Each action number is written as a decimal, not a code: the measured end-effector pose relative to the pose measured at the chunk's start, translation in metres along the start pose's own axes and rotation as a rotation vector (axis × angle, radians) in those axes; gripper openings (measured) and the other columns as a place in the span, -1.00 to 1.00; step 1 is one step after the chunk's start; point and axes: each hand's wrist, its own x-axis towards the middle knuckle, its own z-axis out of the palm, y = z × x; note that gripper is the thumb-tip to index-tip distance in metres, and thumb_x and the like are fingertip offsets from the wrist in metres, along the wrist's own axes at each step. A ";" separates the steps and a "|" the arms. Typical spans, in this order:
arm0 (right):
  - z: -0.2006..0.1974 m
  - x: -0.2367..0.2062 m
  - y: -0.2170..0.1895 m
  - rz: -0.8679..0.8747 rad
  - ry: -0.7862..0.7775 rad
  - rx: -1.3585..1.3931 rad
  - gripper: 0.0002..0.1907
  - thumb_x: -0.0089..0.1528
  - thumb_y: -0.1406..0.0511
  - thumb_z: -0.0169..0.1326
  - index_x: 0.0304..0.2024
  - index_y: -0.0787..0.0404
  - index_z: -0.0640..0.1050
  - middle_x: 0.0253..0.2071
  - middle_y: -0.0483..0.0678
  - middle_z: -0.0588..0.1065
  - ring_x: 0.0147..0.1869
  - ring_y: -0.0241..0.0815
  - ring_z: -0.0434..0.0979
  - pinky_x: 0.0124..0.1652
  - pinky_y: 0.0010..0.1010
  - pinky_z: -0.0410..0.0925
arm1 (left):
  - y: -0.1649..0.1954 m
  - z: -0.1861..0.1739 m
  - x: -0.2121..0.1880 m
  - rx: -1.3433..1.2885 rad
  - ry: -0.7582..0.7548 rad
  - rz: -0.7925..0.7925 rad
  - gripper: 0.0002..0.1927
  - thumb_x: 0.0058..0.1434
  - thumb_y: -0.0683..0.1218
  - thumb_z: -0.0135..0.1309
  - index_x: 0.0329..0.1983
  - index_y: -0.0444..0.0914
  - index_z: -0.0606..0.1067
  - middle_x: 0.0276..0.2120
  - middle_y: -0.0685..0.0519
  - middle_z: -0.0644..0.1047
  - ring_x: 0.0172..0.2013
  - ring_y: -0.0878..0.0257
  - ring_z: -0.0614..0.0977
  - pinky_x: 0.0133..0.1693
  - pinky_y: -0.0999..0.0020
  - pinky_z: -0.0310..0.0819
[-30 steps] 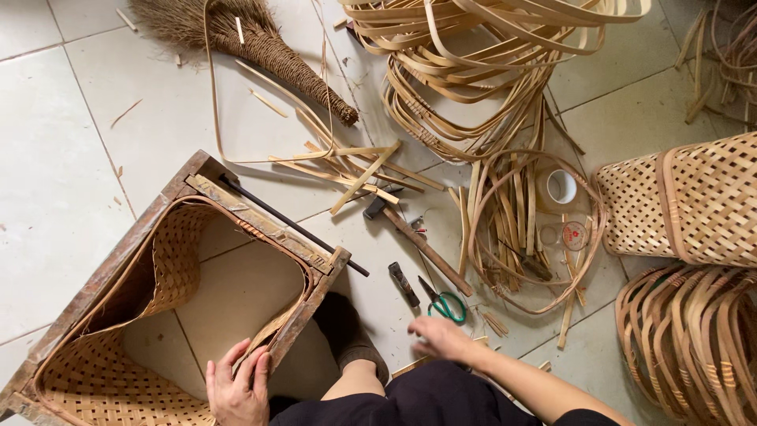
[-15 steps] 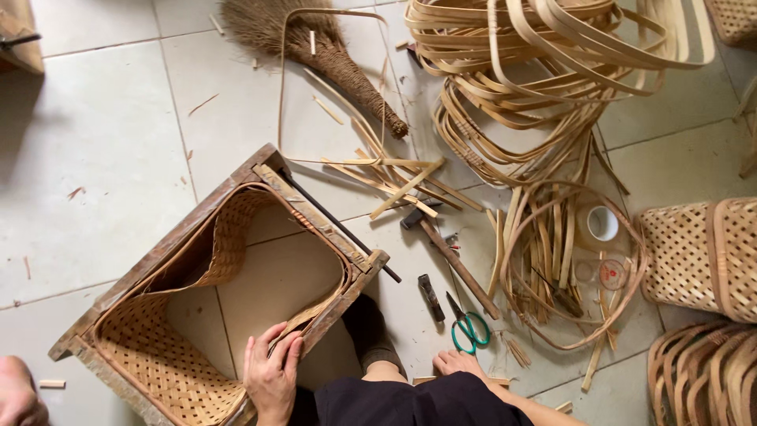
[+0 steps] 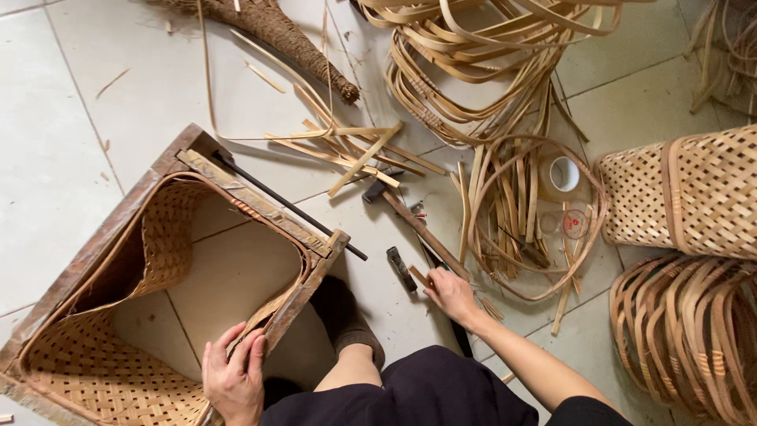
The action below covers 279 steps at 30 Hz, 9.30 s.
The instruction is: The person sits on the workshop floor fitting a woven bamboo panel into a wooden-framed basket, bending and tucking bamboo strips along the rim by hand, then placing curved bamboo ribs across the basket interior and pressing them into place to shape the basket.
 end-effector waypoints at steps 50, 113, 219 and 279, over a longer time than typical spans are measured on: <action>-0.088 0.147 -0.202 -0.113 -0.562 0.133 -0.80 0.39 0.20 -0.10 -0.07 0.20 0.38 -0.61 0.11 0.41 -0.49 0.14 0.43 -0.39 -0.09 0.33 | 0.002 -0.025 0.013 -0.165 0.066 -0.008 -0.82 0.21 0.01 0.17 -0.28 -0.17 0.64 -0.13 0.15 0.64 -0.11 0.13 0.66 0.12 0.10 0.47; -0.002 0.240 -0.345 -1.195 -0.832 0.004 -0.56 0.34 0.04 0.05 0.02 0.25 0.59 -0.09 0.09 0.58 0.04 0.05 0.56 0.02 -0.13 0.43 | -0.157 -0.027 0.188 0.476 -0.056 0.107 0.26 -0.12 0.50 0.25 0.45 -0.33 0.13 0.06 -0.09 0.29 0.09 -0.01 0.35 0.29 -0.29 0.07; 0.179 0.316 -0.378 -0.741 -0.655 0.246 -0.71 0.37 0.23 0.02 0.10 -0.05 0.64 -0.05 -0.01 0.64 -0.08 -0.03 0.61 -0.01 -0.21 0.43 | -0.182 -0.023 0.218 0.469 -0.104 0.236 -0.14 -0.14 0.47 0.33 -0.07 -0.26 0.42 -0.40 0.05 0.47 -0.49 0.25 0.53 -0.48 0.33 0.44; 0.163 0.309 -0.406 -0.558 -1.053 -0.009 -0.67 0.40 0.16 -0.10 0.03 0.20 0.55 0.02 0.09 0.56 0.02 -0.08 0.56 0.03 -0.22 0.40 | -0.194 -0.006 0.212 0.476 0.086 0.197 -0.86 0.42 -0.20 -0.05 -0.18 -0.20 0.55 -0.44 0.05 0.62 -0.53 0.30 0.61 -0.50 0.39 0.52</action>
